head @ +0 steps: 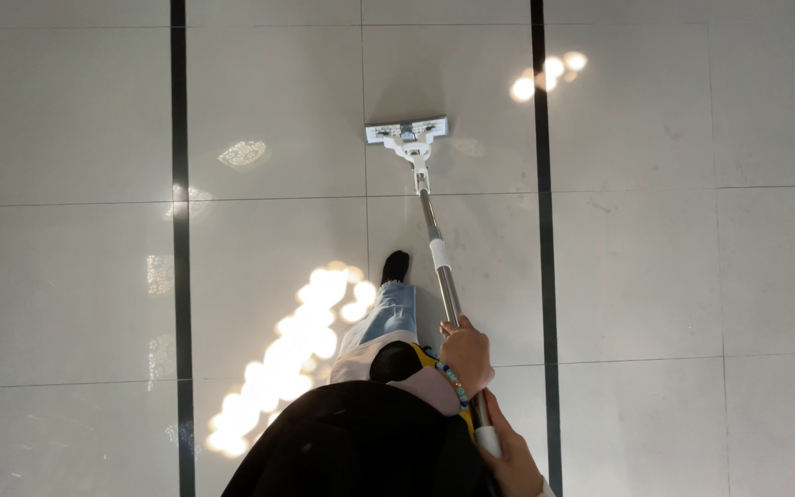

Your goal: The recorder is mopping a white tiled floor using a mop with a white handle.

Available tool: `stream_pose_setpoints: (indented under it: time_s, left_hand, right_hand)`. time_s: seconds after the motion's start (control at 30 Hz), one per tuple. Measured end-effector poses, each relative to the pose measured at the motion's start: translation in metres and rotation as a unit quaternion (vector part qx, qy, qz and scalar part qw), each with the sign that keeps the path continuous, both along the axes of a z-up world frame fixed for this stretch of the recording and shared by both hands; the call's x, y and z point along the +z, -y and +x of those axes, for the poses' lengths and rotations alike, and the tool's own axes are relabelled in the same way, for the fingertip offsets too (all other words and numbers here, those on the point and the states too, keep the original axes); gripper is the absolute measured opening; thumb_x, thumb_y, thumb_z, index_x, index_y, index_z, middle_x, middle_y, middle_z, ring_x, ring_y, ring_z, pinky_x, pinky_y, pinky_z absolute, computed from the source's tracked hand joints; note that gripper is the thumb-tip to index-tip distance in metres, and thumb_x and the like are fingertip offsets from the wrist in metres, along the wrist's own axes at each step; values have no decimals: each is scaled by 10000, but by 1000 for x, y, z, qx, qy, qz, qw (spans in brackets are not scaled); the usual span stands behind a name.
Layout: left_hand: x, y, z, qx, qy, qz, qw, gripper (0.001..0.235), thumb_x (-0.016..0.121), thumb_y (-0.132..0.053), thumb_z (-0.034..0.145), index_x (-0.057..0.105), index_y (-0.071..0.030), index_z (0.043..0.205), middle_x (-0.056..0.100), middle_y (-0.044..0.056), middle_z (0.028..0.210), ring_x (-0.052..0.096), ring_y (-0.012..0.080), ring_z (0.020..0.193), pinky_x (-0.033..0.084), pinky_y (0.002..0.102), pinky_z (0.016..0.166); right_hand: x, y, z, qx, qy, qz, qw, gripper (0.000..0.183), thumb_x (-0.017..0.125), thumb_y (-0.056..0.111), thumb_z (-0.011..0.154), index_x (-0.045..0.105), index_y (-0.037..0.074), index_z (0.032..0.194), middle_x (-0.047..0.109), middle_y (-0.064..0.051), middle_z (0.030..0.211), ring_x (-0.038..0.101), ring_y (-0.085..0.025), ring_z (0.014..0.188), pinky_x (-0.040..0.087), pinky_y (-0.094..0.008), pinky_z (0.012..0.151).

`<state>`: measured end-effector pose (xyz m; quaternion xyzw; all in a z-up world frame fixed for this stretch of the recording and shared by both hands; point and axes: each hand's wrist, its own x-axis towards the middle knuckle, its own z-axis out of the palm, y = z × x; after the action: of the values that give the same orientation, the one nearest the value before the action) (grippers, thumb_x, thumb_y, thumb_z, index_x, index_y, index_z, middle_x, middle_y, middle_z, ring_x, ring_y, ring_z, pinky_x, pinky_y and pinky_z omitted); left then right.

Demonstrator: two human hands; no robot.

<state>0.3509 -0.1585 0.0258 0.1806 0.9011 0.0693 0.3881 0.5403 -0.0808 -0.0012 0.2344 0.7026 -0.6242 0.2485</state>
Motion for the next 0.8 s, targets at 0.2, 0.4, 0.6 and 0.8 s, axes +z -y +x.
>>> stream_pose_setpoints:
  time_s: [0.2, 0.4, 0.6, 0.8]
  left_hand:
    - [-43, 9, -89, 140, -27, 82, 986, 1007, 762, -99, 773, 163, 175, 1534, 372, 460, 1384, 681, 466, 1087, 640, 360, 797]
    - [-99, 12, -252, 158, -81, 85, 980, 955, 758, -131, 785, 211, 172, 1507, 463, 385, 1271, 651, 446, 1076, 611, 399, 839]
    - [-54, 12, -322, 27, -105, 6, 994, 503, 745, -140, 813, 643, 141, 1218, 475, 244, 1389, 566, 462, 1204, 643, 399, 840]
    - [-77, 6, -292, 55, -125, 18, 990, 507, 789, -171, 804, 672, 158, 1171, 502, 231, 1375, 572, 402, 1150, 648, 388, 831]
  right_hand:
    - [-7, 13, -110, 56, -125, 101, 985, 926, 690, 38, 848, 159, 135, 1601, 596, -222, 1397, 614, -295, 1234, 480, -391, 1023]
    - [-9, 27, -279, 18, -41, 43, 998, 934, 607, 31, 809, 174, 215, 1616, 680, -134, 791, 635, -210, 531, 548, -368, 499]
    - [71, 43, -354, -17, 34, 2, 999, 938, 551, -11, 832, 163, 303, 1626, 623, -140, 723, 565, -230, 471, 500, -402, 427]
    - [71, 38, -324, -26, 56, -28, 998, 921, 560, 20, 869, 127, 313, 1628, 577, -118, 684, 524, -225, 449, 473, -404, 412]
